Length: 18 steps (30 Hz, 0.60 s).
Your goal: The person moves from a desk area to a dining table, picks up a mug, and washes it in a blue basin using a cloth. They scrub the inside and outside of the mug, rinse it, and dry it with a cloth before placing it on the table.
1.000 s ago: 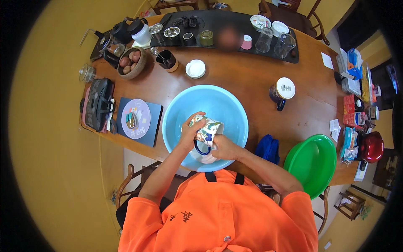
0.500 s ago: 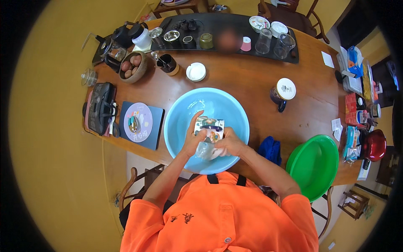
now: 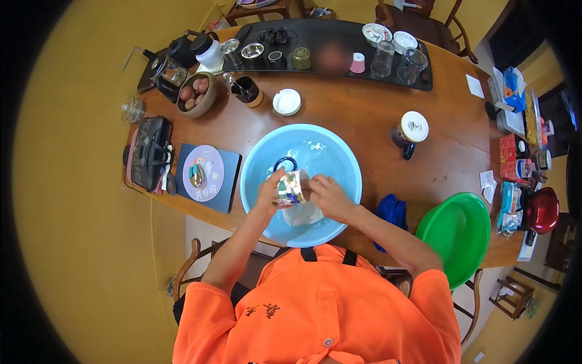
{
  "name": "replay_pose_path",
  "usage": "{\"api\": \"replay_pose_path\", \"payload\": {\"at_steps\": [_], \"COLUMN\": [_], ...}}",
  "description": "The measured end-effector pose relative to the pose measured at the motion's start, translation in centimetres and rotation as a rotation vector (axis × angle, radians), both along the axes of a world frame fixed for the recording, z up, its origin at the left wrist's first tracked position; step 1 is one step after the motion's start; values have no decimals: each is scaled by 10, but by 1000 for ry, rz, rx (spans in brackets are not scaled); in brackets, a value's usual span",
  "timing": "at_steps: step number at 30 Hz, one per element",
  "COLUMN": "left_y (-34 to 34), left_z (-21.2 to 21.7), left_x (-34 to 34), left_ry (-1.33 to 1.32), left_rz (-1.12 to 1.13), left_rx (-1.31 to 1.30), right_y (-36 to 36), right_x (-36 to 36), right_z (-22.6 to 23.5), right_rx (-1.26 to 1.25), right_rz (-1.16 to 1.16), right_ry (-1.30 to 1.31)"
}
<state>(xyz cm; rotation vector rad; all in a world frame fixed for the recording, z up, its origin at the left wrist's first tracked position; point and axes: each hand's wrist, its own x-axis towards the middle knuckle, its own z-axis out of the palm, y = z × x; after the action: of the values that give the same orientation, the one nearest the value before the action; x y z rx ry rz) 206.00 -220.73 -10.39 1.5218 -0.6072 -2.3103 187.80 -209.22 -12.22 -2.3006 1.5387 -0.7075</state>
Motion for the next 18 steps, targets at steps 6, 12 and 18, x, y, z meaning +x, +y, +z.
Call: {"api": "replay_pose_path", "payload": {"at_steps": [6,12,18], "left_y": [2,5,4], "left_z": [9,-8,-22], "left_x": [-5,-23,-16], "left_ry": [-401,-391,-68], "left_rz": [36,-16,-82], "left_rx": [-411,-182,33], "right_y": [-19,-30,-18], "right_x": [-10,-5,2], "right_z": [-12,-27,-9], "right_rx": [183,558,735], "right_rz": [-456,-322,-169], "right_ry": [36,-507,-1200]}}
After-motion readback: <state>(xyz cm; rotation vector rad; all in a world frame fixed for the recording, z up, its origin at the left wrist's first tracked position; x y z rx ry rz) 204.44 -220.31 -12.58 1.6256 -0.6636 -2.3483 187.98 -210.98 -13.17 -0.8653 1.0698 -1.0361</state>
